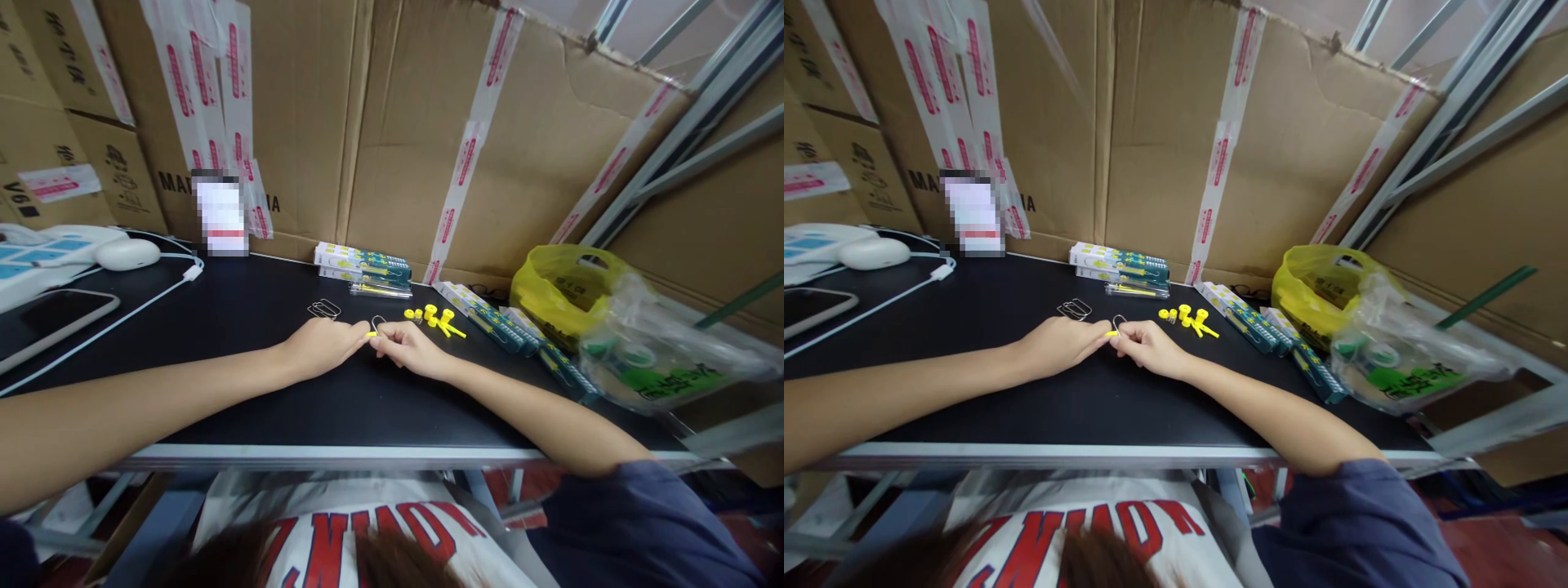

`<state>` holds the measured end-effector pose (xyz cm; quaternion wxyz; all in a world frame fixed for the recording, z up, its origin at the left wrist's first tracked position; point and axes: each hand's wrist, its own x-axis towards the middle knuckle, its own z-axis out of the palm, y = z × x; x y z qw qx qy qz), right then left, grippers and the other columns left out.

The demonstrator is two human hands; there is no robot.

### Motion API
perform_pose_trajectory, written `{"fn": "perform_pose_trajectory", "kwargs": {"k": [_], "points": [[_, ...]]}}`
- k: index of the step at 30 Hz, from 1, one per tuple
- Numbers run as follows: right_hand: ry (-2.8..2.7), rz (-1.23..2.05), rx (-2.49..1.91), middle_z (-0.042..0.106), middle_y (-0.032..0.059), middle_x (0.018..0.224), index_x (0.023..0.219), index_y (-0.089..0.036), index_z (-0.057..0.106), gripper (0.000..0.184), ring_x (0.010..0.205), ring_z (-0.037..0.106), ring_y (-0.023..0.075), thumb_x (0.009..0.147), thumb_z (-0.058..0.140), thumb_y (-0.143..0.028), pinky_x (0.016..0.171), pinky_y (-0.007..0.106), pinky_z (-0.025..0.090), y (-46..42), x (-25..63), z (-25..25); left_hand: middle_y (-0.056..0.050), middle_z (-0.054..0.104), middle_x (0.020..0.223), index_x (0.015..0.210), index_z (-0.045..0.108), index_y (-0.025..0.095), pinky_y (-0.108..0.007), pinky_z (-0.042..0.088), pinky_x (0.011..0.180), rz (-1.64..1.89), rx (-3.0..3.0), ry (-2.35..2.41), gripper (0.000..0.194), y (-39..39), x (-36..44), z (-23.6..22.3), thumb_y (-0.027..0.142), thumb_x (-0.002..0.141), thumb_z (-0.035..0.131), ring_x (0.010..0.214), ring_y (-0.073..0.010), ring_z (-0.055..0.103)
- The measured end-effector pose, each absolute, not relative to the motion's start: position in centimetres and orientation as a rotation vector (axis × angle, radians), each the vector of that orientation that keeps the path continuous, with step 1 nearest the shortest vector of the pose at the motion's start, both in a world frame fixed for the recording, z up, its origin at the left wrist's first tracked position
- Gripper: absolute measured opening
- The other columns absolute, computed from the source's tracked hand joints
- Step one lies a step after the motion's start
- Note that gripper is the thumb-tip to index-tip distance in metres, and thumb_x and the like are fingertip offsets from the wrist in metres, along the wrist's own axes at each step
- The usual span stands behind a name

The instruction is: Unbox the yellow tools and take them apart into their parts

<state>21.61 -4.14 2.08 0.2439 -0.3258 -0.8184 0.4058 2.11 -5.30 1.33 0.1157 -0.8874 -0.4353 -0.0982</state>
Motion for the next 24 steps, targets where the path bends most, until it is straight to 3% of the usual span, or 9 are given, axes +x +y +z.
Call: {"fn": "perform_pose_trajectory", "kwargs": {"k": [5,10,16,18,21,24], "points": [[-2.353,0.998,-0.807,0.043,-0.0044,0.057,0.061,-0.017,0.042,0.039,0.048,0.037,0.0058,0.088,0.049,-0.044,0.046,0.019,0.03,-3.7,21.9,2.2,-0.008,0.071,0.076,0.1,0.058,0.015,-0.024,0.046,0.052,-0.277,-2.612,-1.244,0.028,-5.3,2.2,1.3,0.029,0.097,0.034,0.066,-0.0218,0.069],[-2.533,0.63,-0.846,0.033,-0.006,0.055,0.059,-0.018,0.035,0.033,0.052,0.03,0.0063,0.087,0.047,-0.029,0.051,0.02,0.026,-4.0,22.0,2.8,-0.008,0.071,0.077,0.102,0.058,0.016,-0.029,0.048,0.053,-0.252,-2.601,-1.224,0.027,-5.2,2.3,1.1,0.029,0.097,0.034,0.066,-0.0248,0.069],[-2.59,0.19,-1.054,0.035,-0.0059,0.051,0.059,-0.017,0.04,0.025,0.047,0.028,0.006,0.081,0.049,-0.016,0.051,0.023,0.02,-5.1,21.3,3.4,-0.009,0.069,0.074,0.096,0.058,0.014,-0.028,0.048,0.051,-0.261,-2.588,-1.197,0.027,-5.0,2.3,0.9,0.027,0.096,0.035,0.063,-0.0244,0.068],[-2.558,0.306,-1.028,0.036,-0.0055,0.051,0.057,-0.017,0.039,0.026,0.047,0.03,0.006,0.082,0.049,-0.018,0.051,0.022,0.022,-5.1,21.3,3.4,-0.009,0.069,0.074,0.095,0.058,0.013,-0.028,0.047,0.051,-0.27,-2.593,-1.194,0.026,-4.9,2.2,0.9,0.026,0.096,0.035,0.063,-0.0244,0.068],[-2.43,0.844,-0.967,0.042,-0.0052,0.051,0.058,-0.018,0.039,0.031,0.043,0.033,0.0052,0.085,0.047,-0.03,0.045,0.019,0.025,-4.7,21.5,3.3,-0.008,0.07,0.075,0.095,0.057,0.014,-0.026,0.047,0.051,-0.315,-2.605,-1.204,0.027,-4.9,2.2,0.8,0.027,0.097,0.034,0.065,-0.0234,0.068],[-2.25,1.248,-0.996,0.036,-0.0092,0.042,0.064,-0.019,0.044,0.031,0.033,0.026,0.0052,0.087,0.044,-0.04,0.037,0.019,0.02,-4.3,21.7,3.1,-0.008,0.07,0.077,0.096,0.057,0.015,-0.025,0.046,0.051,-0.344,-2.614,-1.235,0.028,-5.2,2.3,0.8,0.028,0.097,0.033,0.066,-0.0223,0.068]]}}
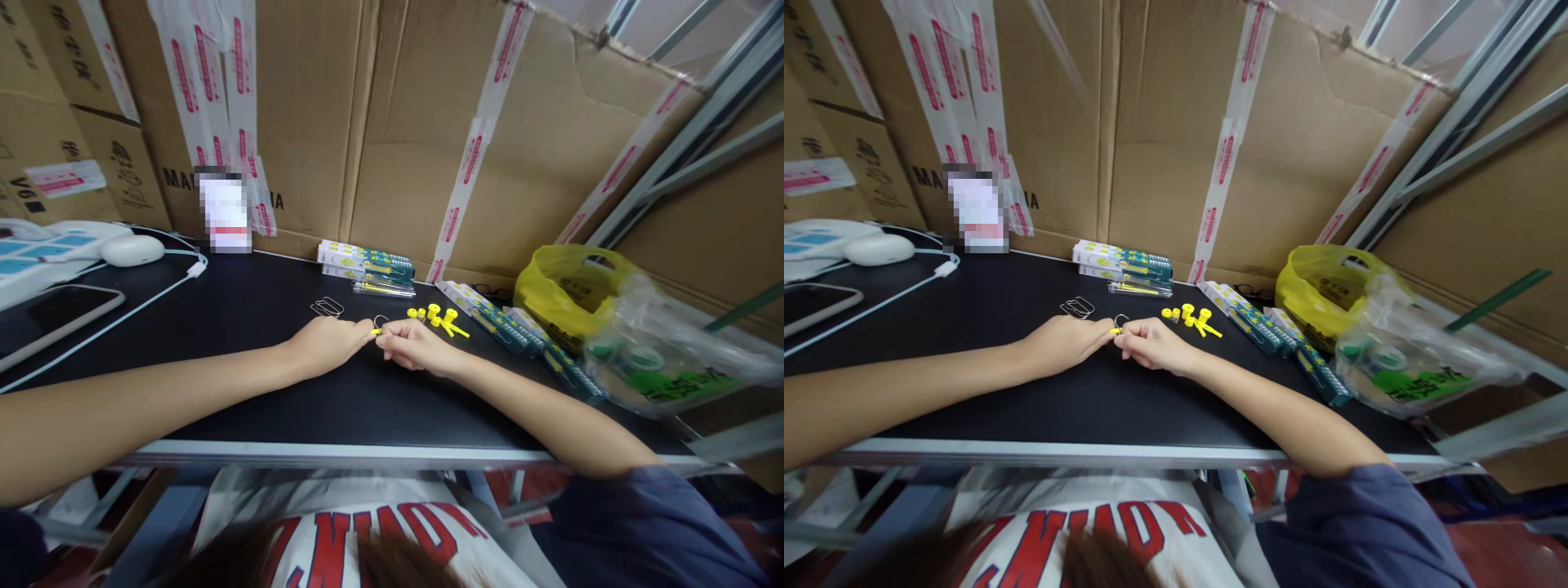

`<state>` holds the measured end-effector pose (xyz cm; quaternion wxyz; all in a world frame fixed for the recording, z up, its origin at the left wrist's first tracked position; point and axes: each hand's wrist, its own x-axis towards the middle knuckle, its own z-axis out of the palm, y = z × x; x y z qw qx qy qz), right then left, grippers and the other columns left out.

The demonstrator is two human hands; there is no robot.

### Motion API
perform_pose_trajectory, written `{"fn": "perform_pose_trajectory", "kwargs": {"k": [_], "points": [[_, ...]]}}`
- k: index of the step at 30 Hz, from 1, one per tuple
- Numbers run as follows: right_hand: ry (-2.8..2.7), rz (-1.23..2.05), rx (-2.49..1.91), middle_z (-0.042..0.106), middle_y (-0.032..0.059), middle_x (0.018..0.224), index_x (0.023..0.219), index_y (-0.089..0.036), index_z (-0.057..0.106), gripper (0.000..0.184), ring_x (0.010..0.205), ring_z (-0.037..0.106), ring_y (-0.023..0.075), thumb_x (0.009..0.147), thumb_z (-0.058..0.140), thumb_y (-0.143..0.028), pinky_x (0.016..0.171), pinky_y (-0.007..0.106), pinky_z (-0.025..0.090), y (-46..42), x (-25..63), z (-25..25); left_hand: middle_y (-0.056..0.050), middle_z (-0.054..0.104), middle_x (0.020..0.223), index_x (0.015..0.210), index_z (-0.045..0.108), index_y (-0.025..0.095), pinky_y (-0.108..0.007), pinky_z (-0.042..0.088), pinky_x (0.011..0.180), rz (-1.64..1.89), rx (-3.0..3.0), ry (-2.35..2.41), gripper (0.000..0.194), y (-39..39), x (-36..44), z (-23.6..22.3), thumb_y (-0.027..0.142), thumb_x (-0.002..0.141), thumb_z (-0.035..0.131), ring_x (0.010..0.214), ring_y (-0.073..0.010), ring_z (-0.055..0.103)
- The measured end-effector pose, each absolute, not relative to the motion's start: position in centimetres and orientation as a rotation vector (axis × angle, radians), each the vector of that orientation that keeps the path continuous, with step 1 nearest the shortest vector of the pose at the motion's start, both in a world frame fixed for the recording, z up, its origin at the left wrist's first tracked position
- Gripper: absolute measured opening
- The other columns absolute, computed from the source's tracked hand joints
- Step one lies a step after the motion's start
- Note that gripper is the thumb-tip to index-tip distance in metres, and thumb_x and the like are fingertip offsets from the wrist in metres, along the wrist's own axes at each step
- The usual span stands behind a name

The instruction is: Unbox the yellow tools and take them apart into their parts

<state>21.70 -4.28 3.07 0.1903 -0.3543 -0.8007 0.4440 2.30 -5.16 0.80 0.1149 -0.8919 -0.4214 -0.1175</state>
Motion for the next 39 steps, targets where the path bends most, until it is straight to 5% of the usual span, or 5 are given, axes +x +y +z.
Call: {"fn": "perform_pose_trajectory", "kwargs": {"k": [10,18,33,39], "points": [[-2.633,0.497,-0.868,0.034,-0.0066,0.053,0.059,-0.017,0.04,0.03,0.05,0.029,0.006,0.087,0.048,-0.027,0.051,0.021,0.024,-5.7,22.1,4.0,-0.009,0.07,0.075,0.101,0.057,0.014,-0.025,0.042,0.054,-0.372,-2.367,-1.595,0.037,-3.6,-0.4,3.1,0.036,0.099,0.027,0.064,-0.0217,0.067],[-2.422,0.689,-1.011,0.046,-0.0046,0.054,0.064,-0.016,0.049,0.041,0.047,0.04,0.0071,0.085,0.052,-0.051,0.05,0.021,0.029,-0.9,21.2,3.8,-0.003,0.066,0.07,0.079,0.057,0.017,-0.021,0.036,0.053,-0.497,-2.57,-0.899,0.044,-4.7,0.3,1.7,0.041,0.098,0.026,0.066,-0.0154,0.064],[-2.563,0.501,-0.987,0.047,-0.0052,0.054,0.063,-0.013,0.053,0.037,0.053,0.037,0.0056,0.083,0.059,-0.043,0.053,0.023,0.023,5.3,14.8,2.3,-0.001,0.066,0.071,0.078,0.061,0.018,-0.022,0.036,0.055,-0.498,-2.629,-0.928,0.037,-4.0,0.3,0.8,0.042,0.095,0.037,0.064,-0.0149,0.061],[-2.473,0.741,-0.948,0.042,-0.0054,0.045,0.066,-0.013,0.056,0.05,0.047,0.04,0.0074,0.095,0.032,-0.047,0.055,0.022,0.032,2.1,17.8,3.5,-0.002,0.067,0.074,0.081,0.061,0.018,-0.022,0.037,0.055,-0.503,-2.651,-0.949,0.033,-4.1,0.3,1.0,0.039,0.095,0.04,0.068,-0.0151,0.063]]}}
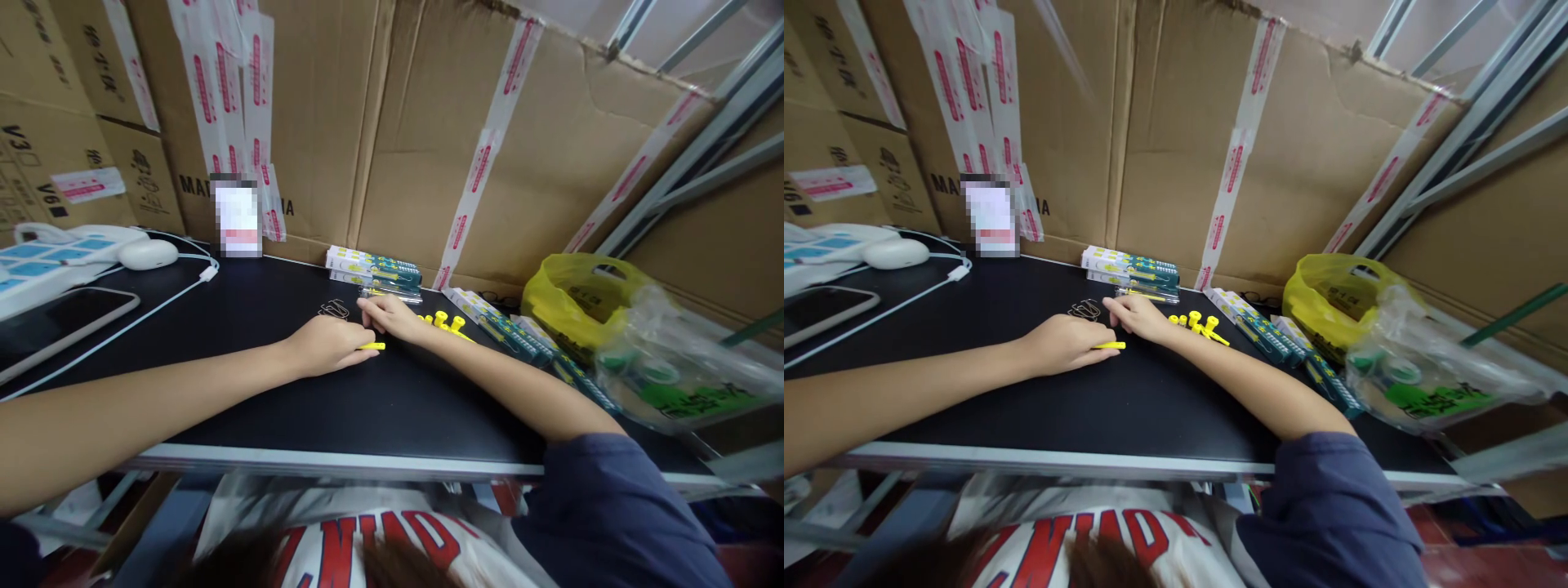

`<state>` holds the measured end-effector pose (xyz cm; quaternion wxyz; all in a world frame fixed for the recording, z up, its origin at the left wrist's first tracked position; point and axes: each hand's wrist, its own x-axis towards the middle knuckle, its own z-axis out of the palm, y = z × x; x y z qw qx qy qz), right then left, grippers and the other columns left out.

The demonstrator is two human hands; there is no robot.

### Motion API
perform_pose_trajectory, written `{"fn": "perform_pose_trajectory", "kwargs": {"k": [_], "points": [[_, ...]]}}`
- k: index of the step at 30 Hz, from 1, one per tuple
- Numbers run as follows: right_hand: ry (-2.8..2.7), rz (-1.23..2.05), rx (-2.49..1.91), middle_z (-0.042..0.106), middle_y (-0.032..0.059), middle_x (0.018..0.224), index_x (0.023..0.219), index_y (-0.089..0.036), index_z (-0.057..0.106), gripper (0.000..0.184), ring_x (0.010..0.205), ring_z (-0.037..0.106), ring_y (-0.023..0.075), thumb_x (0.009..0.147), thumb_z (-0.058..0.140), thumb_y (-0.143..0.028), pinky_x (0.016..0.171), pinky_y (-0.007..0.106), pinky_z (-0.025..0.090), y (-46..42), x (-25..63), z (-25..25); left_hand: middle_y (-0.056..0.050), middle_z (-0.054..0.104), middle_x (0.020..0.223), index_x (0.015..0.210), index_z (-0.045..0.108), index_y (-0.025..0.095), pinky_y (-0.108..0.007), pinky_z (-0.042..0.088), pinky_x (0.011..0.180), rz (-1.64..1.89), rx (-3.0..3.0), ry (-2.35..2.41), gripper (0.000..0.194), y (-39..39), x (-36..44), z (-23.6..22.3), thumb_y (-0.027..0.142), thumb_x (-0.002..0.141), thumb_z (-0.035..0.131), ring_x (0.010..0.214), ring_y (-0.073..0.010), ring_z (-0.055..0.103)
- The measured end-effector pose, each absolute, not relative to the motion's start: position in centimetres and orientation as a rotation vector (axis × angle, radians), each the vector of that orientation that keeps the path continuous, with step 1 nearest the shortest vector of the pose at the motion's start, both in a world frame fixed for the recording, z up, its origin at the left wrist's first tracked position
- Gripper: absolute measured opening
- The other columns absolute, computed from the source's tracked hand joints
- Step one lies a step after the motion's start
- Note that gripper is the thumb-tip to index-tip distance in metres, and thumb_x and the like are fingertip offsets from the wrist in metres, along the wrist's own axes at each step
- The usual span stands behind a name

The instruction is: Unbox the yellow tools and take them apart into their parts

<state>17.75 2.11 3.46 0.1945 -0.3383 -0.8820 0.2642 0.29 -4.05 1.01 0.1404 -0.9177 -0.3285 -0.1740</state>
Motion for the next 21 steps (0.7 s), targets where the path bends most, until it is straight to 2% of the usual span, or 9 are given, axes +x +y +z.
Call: {"fn": "perform_pose_trajectory", "kwargs": {"k": [2,4,8,11,13,17,21], "points": [[-2.424,0.847,-0.946,0.043,-0.0051,0.046,0.069,-0.014,0.056,0.052,0.047,0.042,0.008,0.095,0.03,-0.051,0.055,0.022,0.034,0.2,19.2,3.6,-0.002,0.067,0.077,0.086,0.061,0.019,-0.022,0.037,0.055,-0.513,-2.673,-0.954,0.03,-4.1,0.3,1.0,0.037,0.095,0.04,0.07,-0.0149,0.064],[-2.396,0.94,-0.941,0.045,-0.005,0.049,0.072,-0.014,0.055,0.048,0.048,0.042,0.0081,0.092,0.036,-0.054,0.054,0.021,0.034,-1.6,20.4,3.4,-0.001,0.067,0.078,0.089,0.062,0.019,-0.021,0.037,0.056,-0.537,-2.703,-0.932,0.029,-4.1,0.4,0.9,0.036,0.096,0.039,0.071,-0.0147,0.064],[-2.36,1.073,-0.879,0.048,-0.0053,0.052,0.074,-0.015,0.053,0.042,0.048,0.041,0.0073,0.086,0.05,-0.055,0.05,0.02,0.032,-3.6,21.5,2.7,-0.001,0.066,0.077,0.084,0.06,0.019,-0.021,0.038,0.056,-0.571,-2.759,-0.875,0.031,-4.2,0.4,0.9,0.039,0.095,0.039,0.07,-0.0143,0.064],[-2.299,1.115,-0.879,0.05,-0.0049,0.052,0.075,-0.014,0.054,0.041,0.048,0.043,0.0069,0.084,0.053,-0.055,0.051,0.02,0.034,-3.1,21.6,2.6,-0.002,0.066,0.088,0.098,0.057,0.02,-0.023,0.043,0.063,-0.681,-2.749,-0.926,0.029,-4.2,0.3,1.2,0.044,0.092,0.043,0.079,-0.0156,0.064],[-2.248,1.133,-0.919,0.051,-0.0049,0.051,0.075,-0.014,0.054,0.043,0.045,0.041,0.0059,0.083,0.053,-0.056,0.048,0.02,0.032,-2.3,21.9,2.7,-0.004,0.064,0.099,0.111,0.052,0.019,-0.025,0.046,0.07,-0.807,-2.718,-0.998,0.034,-4.1,-0.1,1.5,0.045,0.089,0.047,0.087,-0.0171,0.063],[-2.108,1.206,-1.023,0.049,-0.0067,0.048,0.075,-0.015,0.052,0.042,0.038,0.031,0.0037,0.081,0.054,-0.057,0.039,0.018,0.023,-0.8,22.8,2.7,-0.006,0.062,0.103,0.117,0.047,0.017,-0.028,0.047,0.078,-0.938,-2.72,-1.075,0.04,-3.3,-1.0,2.1,0.033,0.08,0.052,0.09,-0.0183,0.061],[-1.996,1.32,-1.031,0.049,-0.0078,0.048,0.076,-0.016,0.051,0.039,0.035,0.027,0.0025,0.081,0.056,-0.055,0.035,0.016,0.017,-0.1,23.4,2.2,-0.005,0.063,0.097,0.106,0.05,0.018,-0.029,0.047,0.076,-0.936,-2.696,-1.164,0.032,-2.4,-1.6,2.2,0.024,0.075,0.05,0.085,-0.0184,0.061]]}}
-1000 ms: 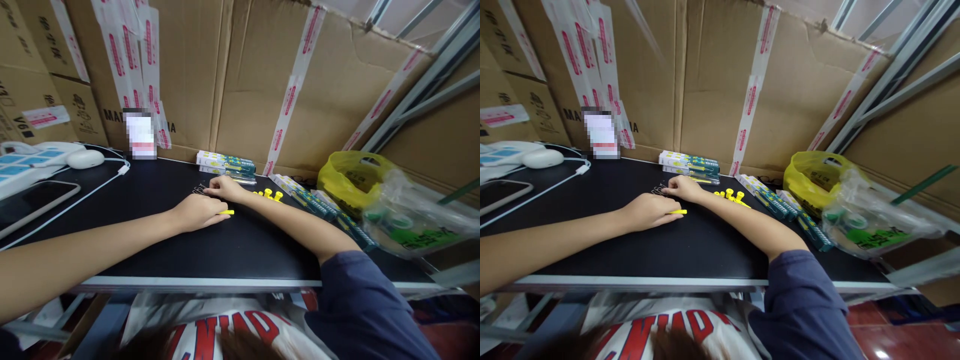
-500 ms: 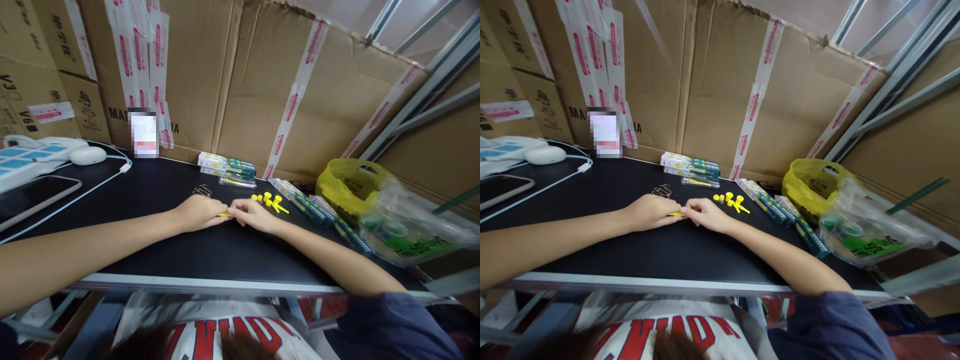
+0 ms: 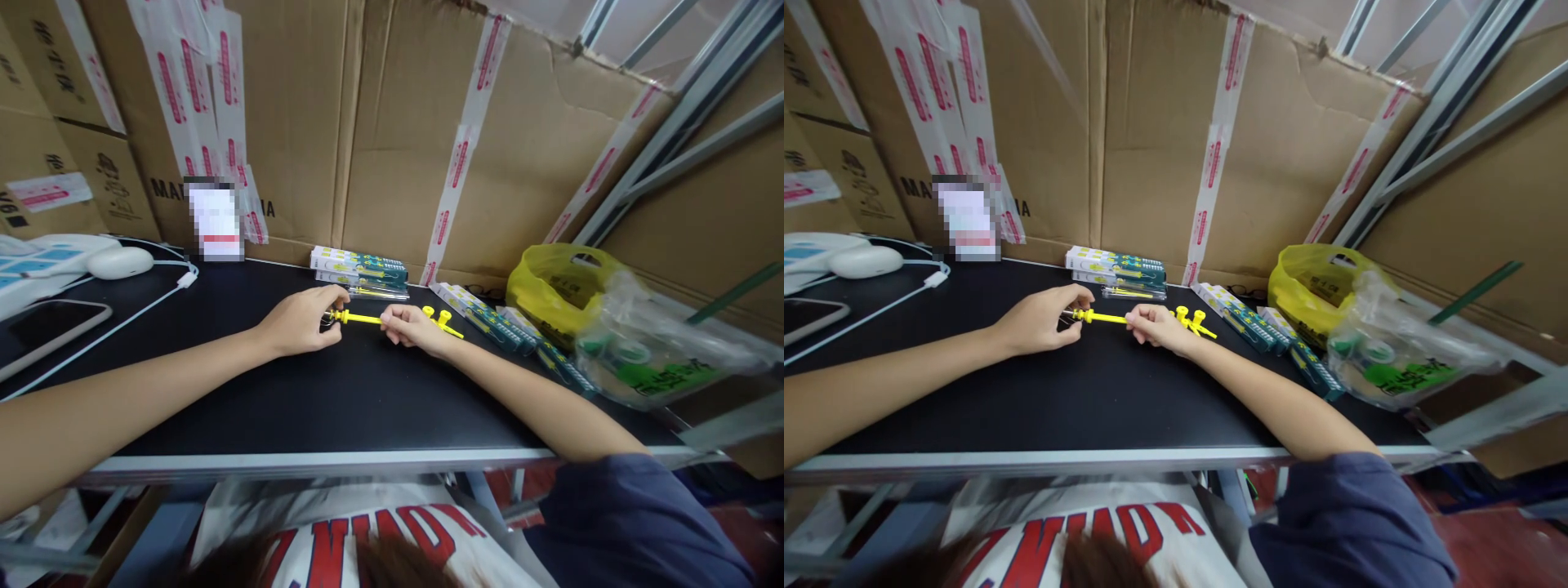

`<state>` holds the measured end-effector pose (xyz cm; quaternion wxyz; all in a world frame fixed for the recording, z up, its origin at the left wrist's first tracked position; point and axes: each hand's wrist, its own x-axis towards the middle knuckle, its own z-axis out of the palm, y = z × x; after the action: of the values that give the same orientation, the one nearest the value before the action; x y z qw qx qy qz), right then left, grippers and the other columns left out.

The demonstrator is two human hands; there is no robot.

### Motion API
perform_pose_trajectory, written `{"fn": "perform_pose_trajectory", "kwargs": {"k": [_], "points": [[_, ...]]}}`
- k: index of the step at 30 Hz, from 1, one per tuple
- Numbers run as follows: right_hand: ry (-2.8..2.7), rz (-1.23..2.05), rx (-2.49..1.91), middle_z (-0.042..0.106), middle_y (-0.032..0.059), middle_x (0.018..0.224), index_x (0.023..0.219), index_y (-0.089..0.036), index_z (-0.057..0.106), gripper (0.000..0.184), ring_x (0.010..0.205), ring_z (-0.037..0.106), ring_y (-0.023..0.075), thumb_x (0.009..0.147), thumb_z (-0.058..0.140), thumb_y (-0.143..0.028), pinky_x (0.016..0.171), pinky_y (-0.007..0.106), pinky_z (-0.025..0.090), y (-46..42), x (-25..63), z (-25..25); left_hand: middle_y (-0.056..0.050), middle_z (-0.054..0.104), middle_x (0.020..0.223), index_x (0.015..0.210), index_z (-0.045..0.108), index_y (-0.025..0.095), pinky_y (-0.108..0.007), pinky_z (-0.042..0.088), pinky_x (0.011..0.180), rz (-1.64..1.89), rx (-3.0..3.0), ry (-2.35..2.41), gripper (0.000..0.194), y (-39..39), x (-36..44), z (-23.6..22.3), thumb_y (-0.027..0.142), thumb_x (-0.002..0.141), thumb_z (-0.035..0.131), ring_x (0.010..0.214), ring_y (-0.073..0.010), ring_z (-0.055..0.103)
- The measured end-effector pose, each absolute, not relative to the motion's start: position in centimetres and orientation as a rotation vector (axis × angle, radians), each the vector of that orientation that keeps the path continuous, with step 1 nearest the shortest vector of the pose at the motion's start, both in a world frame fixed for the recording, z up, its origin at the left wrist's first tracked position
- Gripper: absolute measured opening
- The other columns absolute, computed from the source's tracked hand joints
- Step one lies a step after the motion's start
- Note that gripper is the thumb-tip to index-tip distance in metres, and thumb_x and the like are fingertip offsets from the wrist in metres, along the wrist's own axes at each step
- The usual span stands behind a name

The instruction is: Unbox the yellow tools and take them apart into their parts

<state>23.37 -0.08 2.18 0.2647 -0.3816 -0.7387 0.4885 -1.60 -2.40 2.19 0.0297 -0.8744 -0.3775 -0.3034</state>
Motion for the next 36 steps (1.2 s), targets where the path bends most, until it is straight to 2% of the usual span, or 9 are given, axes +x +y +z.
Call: {"fn": "perform_pose_trajectory", "kwargs": {"k": [4,9,14,22,27,32,36], "points": [[-1.976,1.356,-1.009,0.049,-0.0077,0.048,0.076,-0.016,0.051,0.038,0.035,0.026,0.0021,0.081,0.056,-0.054,0.034,0.015,0.017,0.1,23.4,1.8,-0.003,0.063,0.087,0.092,0.053,0.019,-0.028,0.045,0.069,-0.868,-2.651,-1.215,0.019,-2.1,-1.7,2.1,0.026,0.076,0.048,0.077,-0.0177,0.059],[-1.995,1.342,-0.999,0.049,-0.0078,0.048,0.076,-0.016,0.052,0.037,0.035,0.027,0.0022,0.082,0.055,-0.052,0.034,0.015,0.018,0.2,23.4,1.8,-0.002,0.063,0.082,0.085,0.055,0.018,-0.027,0.042,0.069,-0.837,-2.662,-1.136,0.013,-2.3,-1.5,2.1,0.027,0.08,0.047,0.075,-0.0168,0.058],[-2.065,1.243,-0.997,0.049,-0.0073,0.048,0.076,-0.015,0.053,0.038,0.037,0.029,0.0031,0.082,0.056,-0.053,0.037,0.017,0.021,-0.3,23.1,2.0,-0.002,0.064,0.085,0.09,0.058,0.018,-0.027,0.042,0.071,-0.806,-2.707,-1.054,0.016,-2.1,-1.3,1.6,0.028,0.084,0.047,0.077,-0.0167,0.059],[-2.22,1.056,-0.869,0.049,-0.005,0.054,0.076,-0.014,0.055,0.041,0.05,0.043,0.0073,0.082,0.056,-0.054,0.053,0.021,0.034,-2.0,22.1,1.9,-0.003,0.066,0.091,0.099,0.059,0.019,-0.027,0.042,0.076,-0.636,-2.817,-0.888,0.025,-2.9,-0.6,1.0,0.033,0.094,0.039,0.084,-0.0173,0.061],[-2.337,0.858,-0.888,0.049,-0.0033,0.064,0.08,-0.015,0.054,0.037,0.057,0.043,0.0087,0.087,0.05,-0.051,0.055,0.022,0.035,-2.9,21.9,1.8,-0.002,0.067,0.095,0.1,0.059,0.021,-0.024,0.043,0.074,-0.649,-2.827,-0.876,0.023,-3.0,-0.6,0.8,0.033,0.095,0.04,0.088,-0.0166,0.063],[-2.372,0.628,-0.905,0.051,-0.0039,0.074,0.093,-0.019,0.049,0.03,0.059,0.043,0.0085,0.081,0.062,-0.043,0.055,0.021,0.034,-3.5,21.8,1.8,-0.001,0.068,0.097,0.1,0.06,0.02,-0.023,0.043,0.07,-0.658,-2.834,-0.855,0.023,-2.9,-0.6,0.6,0.032,0.095,0.04,0.087,-0.0157,0.064],[-2.412,0.598,-0.887,0.051,-0.004,0.072,0.09,-0.018,0.052,0.026,0.059,0.042,0.0084,0.08,0.063,-0.039,0.055,0.021,0.034,-3.3,21.8,1.6,-0.001,0.068,0.094,0.098,0.06,0.021,-0.022,0.042,0.068,-0.627,-2.853,-0.828,0.022,-2.9,-0.6,0.6,0.031,0.094,0.041,0.085,-0.0151,0.064]]}}
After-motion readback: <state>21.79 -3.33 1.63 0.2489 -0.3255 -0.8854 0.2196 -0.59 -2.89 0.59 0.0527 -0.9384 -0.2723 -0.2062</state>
